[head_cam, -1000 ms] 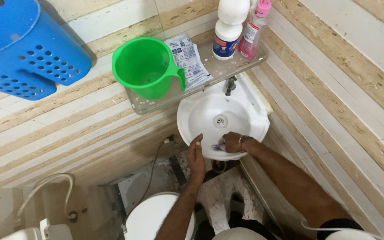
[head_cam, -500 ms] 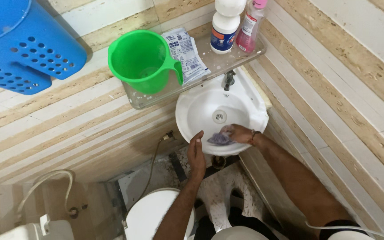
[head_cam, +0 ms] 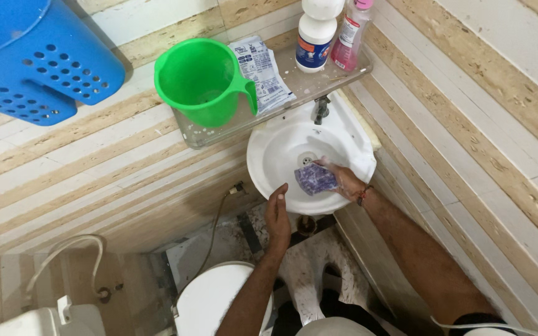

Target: The person scrubs a small white bathroom sink with a purple cloth, then rinses the sink using a green plastic cup to pour water from the tap. The person repeatedly wipes the basin and drain area, then pours water to rinse away residue.

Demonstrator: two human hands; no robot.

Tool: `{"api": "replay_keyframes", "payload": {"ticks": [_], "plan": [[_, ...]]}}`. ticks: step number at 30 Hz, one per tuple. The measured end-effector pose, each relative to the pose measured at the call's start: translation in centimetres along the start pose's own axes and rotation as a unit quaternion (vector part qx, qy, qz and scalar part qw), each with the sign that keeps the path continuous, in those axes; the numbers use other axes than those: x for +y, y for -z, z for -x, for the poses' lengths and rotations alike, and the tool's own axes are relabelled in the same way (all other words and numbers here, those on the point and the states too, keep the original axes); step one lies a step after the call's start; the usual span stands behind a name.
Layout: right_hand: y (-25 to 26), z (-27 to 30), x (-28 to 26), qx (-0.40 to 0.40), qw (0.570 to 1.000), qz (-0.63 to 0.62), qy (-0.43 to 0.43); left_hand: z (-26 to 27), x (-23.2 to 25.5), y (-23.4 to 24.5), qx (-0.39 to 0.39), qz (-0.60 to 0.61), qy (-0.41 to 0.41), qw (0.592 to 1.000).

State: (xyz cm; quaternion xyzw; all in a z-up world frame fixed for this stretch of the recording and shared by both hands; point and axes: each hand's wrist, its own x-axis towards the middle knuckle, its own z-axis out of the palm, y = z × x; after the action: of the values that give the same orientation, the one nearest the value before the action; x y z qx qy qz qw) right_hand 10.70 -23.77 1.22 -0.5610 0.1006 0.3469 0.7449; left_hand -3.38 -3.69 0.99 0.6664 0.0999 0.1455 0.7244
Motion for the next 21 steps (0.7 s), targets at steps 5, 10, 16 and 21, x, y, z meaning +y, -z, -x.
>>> {"api": "replay_keyframes", "payload": {"ticks": [5,10,16,21], "plan": [[0.3,0.0,0.8,0.012,0.950,0.283,0.130,0.2,-0.3,-0.2,0.003,-0.006,-0.003,1.000],[0.3,1.1,0.8,0.119,0.832,0.516,0.167,0.3,-0.2,-0.3,0.007,-0.010,-0.004,1.000],[-1.7,3.9,-1.8,0.154,0.694,0.700,0.067,0.1,-0.4,-0.4,0.006,-0.019,0.008,1.000],[-0.7,4.0,-2.4,0.206,0.662,0.715,0.091,0.2,-0.5,-0.5,0.004,-0.018,0.002,1.000]]}}
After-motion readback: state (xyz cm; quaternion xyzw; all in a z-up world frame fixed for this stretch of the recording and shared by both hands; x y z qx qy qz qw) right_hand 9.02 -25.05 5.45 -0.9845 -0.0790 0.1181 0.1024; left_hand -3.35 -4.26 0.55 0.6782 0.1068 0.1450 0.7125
